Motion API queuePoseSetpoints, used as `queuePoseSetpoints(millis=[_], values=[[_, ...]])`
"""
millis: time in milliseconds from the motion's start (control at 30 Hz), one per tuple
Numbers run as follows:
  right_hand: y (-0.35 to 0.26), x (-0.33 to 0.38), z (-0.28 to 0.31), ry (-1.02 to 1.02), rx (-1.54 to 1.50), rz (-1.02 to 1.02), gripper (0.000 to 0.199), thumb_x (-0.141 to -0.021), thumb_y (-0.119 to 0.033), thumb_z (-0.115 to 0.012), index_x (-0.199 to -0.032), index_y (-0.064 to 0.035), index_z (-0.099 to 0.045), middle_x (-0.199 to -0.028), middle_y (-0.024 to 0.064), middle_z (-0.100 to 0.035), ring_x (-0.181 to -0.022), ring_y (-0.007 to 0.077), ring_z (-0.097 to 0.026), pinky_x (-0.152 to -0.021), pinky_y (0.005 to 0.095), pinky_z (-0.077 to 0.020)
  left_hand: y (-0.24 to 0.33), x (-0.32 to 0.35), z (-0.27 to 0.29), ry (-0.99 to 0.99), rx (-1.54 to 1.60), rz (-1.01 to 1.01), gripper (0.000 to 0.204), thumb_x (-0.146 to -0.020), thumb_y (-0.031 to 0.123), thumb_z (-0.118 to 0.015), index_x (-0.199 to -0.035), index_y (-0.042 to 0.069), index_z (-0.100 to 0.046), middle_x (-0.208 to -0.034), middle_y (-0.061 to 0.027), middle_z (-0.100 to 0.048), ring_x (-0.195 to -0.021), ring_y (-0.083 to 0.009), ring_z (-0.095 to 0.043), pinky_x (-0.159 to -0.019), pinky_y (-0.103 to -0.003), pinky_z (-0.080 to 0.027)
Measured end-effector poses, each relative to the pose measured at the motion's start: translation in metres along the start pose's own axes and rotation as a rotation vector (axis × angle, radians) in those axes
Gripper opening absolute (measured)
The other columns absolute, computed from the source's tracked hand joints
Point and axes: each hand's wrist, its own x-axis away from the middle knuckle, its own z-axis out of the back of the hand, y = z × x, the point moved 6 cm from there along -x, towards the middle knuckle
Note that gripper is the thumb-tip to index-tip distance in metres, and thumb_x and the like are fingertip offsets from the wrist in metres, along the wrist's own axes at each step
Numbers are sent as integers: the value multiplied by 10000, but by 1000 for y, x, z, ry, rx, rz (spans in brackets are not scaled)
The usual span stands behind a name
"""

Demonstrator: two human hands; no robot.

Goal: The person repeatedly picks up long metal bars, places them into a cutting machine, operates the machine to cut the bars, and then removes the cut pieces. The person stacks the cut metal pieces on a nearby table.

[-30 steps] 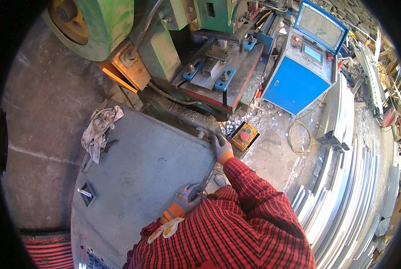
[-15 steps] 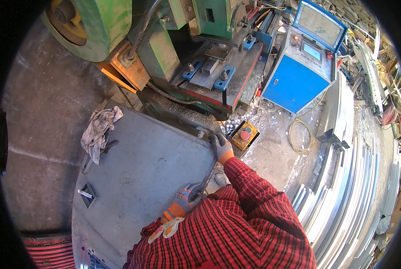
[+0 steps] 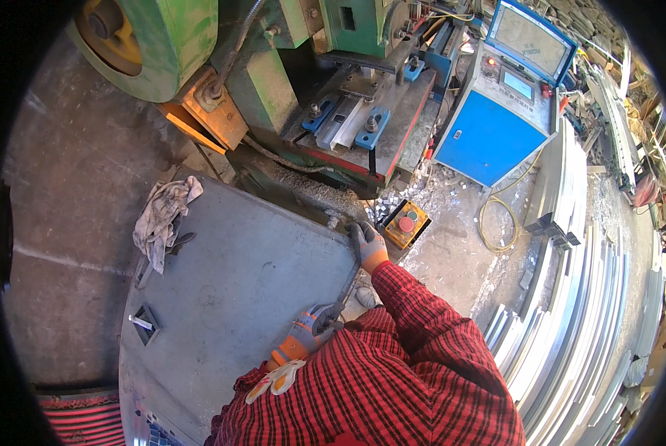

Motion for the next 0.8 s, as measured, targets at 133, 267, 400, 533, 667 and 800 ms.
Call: queuePoseSetpoints(millis=[133, 267, 400, 533, 667, 800], values=[[1, 0, 1, -1, -13, -28, 311, -1050, -255, -474, -1112, -25, -673, -987, 90, -700, -946, 174, -641, -861, 315, -504, 3, -1, 1, 0, -19, -1, 533, -906, 116, -647, -1407, 12, -497, -1281, -174, -626, -1133, -236, -640, -949, -358, -544], [2, -1, 1, -3, 56, 15, 325, -1048, -269, -471, -1120, -25, -673, -994, 96, -703, -954, 183, -644, -864, 320, -504, 6, -2, 3, -7, -109, -22, 528, -913, 135, -657, -1405, 20, -502, -1294, -172, -619, -1134, -241, -640, -950, -364, -546], [1, 0, 1, 3, 29, -19, 335, -1045, -279, -472, -1124, -25, -676, -1000, 104, -708, -954, 191, -650, -867, 324, -504, 4, -1, 2, 3, 11, 5, 529, -916, 156, -663, -1402, 16, -505, -1296, -171, -618, -1131, -246, -640, -953, -366, -545], [-1, 0, 1, 4, 27, -2, 341, -1045, -286, -476, -1121, -21, -678, -1002, 112, -711, -957, 193, -655, -865, 327, -505, 6, -1, 3, 1, 11, 0, 529, -912, 151, -651, -1399, 10, -504, -1285, -175, -623, -1128, -247, -639, -953, -369, -545], [1, 0, 1, 2, 21, 2, 346, -1046, -292, -479, -1121, -20, -679, -1008, 117, -713, -963, 194, -657, -863, 328, -507, 9, -1, 5, 2, -18, -9, 527, -907, 158, -641, -1390, -2, -506, -1257, -181, -634, -1107, -245, -644, -927, -374, -551], [0, 0, 2, 3, 33, 4, 343, -1046, -289, -479, -1120, -21, -680, -1009, 117, -715, -962, 196, -658, -865, 326, -509, 8, -1, 5, 22, -19, -40, 527, -914, 187, -649, -1382, -11, -508, -1211, -181, -653, -1065, -249, -659, -884, -372, -556]])
